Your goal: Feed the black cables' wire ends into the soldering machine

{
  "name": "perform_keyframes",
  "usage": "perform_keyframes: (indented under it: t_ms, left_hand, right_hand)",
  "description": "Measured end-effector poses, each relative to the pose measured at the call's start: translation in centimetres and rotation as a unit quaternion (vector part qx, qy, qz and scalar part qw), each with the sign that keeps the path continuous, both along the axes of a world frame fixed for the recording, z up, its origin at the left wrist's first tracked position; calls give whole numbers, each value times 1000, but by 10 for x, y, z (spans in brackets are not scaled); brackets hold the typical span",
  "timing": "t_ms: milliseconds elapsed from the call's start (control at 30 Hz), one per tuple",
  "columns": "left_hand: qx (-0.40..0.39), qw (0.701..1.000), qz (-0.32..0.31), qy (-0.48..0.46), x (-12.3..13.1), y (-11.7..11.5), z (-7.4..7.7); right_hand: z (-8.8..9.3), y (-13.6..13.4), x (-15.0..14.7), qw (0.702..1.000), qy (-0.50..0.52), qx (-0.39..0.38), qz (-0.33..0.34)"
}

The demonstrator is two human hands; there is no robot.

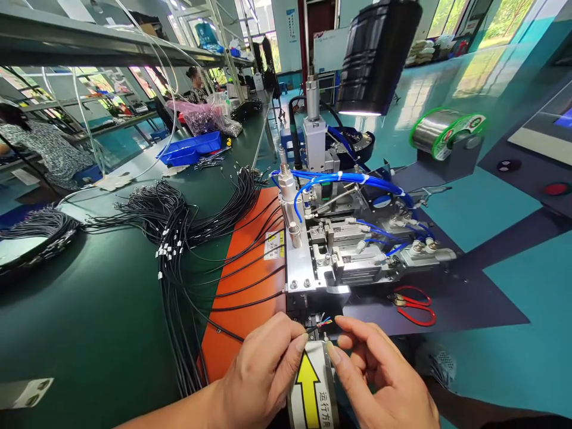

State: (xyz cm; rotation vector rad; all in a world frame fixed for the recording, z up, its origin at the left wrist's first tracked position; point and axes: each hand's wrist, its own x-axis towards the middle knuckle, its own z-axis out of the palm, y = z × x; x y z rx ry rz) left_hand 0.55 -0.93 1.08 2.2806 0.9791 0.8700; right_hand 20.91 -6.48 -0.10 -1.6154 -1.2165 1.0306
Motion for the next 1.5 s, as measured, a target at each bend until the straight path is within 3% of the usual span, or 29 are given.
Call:
perform_keyframes:
  t_ms: [233, 467, 900, 1067, 1233, 1500]
  left_hand:
    - [-21, 1000, 10, 14, 1, -2, 5]
    - [-18, 1000, 1, 13, 1, -1, 6]
    - [-14, 1000, 18, 19, 2, -2, 4]
    - [14, 999, 25, 26, 3, -2, 0]
    - [30, 999, 16, 38, 3, -3, -1]
    - [49, 995, 14, 88, 4, -5, 3]
  right_hand:
    - [7, 4, -6, 998, -46, 48, -8]
    - [9, 9, -9, 1000, 26, -7, -10]
    - [15, 4, -17, 999, 31, 31, -17]
    - [9, 0, -21, 997, -31, 61, -30]
    - [0, -2, -19, 977, -154, 150, 2]
    - [3, 1, -25, 954, -208, 216, -11]
